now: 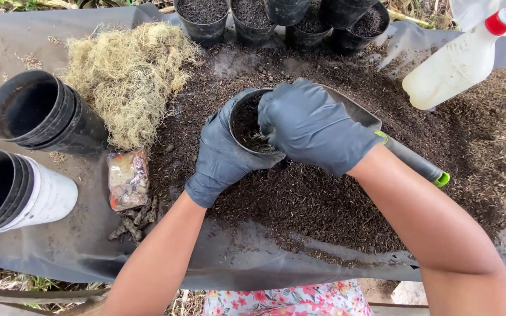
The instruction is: Mixing soil components on a work surface and filling small plastic pots using a hand trowel
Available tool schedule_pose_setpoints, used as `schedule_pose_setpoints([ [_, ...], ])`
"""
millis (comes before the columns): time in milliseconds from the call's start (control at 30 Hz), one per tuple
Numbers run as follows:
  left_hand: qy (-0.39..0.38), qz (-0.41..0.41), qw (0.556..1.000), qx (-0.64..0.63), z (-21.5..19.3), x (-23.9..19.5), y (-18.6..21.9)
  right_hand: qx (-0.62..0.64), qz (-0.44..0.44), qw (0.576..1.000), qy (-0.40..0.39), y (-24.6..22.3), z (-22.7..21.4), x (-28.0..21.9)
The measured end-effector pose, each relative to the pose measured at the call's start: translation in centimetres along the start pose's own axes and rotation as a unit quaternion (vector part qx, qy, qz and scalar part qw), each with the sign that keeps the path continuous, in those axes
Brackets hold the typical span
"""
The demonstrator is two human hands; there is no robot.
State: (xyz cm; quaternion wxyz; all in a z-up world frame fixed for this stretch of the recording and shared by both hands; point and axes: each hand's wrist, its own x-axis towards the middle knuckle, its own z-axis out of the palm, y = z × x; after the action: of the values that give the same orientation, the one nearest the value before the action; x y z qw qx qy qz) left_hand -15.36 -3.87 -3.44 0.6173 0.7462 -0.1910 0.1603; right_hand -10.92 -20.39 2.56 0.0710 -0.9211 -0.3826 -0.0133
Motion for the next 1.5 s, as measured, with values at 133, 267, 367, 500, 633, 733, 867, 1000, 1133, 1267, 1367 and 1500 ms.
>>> schedule_pose_setpoints([
  [133,0.016,0.002,1.0,0.024,0.2,-0.1,0.0,-0.049,-0.023,0.994,0.092,0.2,0.2,-0.5],
  [267,0.018,0.01,0.999,0.032,0.2,-0.1,0.3,-0.327,0.025,0.937,0.122,0.5,1.9,-1.1],
  [367,0.016,0.013,0.998,0.06,-0.1,-0.4,-0.3,-0.156,0.016,0.981,0.118,-0.1,2.3,-0.6],
  [500,0.024,0.023,0.998,0.056,0.1,-0.4,-0.4,-0.033,-0.029,0.991,0.127,-0.2,1.8,-0.3],
  [633,0.018,0.008,1.0,0.013,0.1,-0.5,-0.4,-0.01,-0.044,0.988,0.145,-0.6,1.5,1.1],
  [733,-0.008,-0.008,0.998,-0.057,-0.9,0.5,-0.5,0.022,-0.008,0.994,0.103,-0.9,0.2,0.8],
  [867,-0.014,-0.016,0.999,-0.051,-1.1,0.4,-0.4,0.031,0.027,0.999,-0.026,-1.0,-1.4,0.0],
  [1000,0.015,0.003,0.999,0.037,0.0,-0.6,-0.3,0.142,0.059,0.987,0.054,-0.2,-2.1,-1.4],
  [1133,0.015,-0.033,0.999,0.015,-0.1,-0.6,-0.1,0.162,0.033,0.977,0.135,0.3,-4.7,-4.0],
  [1267,0.018,0.017,1.0,-0.015,-0.9,-0.5,-0.4,0.039,0.092,0.978,0.181,2.2,-4.7,-9.0],
  [1367,0.046,0.062,0.993,-0.094,-2.5,-0.2,-0.5,-0.14,0.245,0.956,0.083,4.9,-1.7,-13.2],
  [1500,0.129,0.031,0.982,0.136,-4.6,0.0,-1.2,-0.287,0.294,0.911,-0.04,9.1,3.6,-17.6],
])
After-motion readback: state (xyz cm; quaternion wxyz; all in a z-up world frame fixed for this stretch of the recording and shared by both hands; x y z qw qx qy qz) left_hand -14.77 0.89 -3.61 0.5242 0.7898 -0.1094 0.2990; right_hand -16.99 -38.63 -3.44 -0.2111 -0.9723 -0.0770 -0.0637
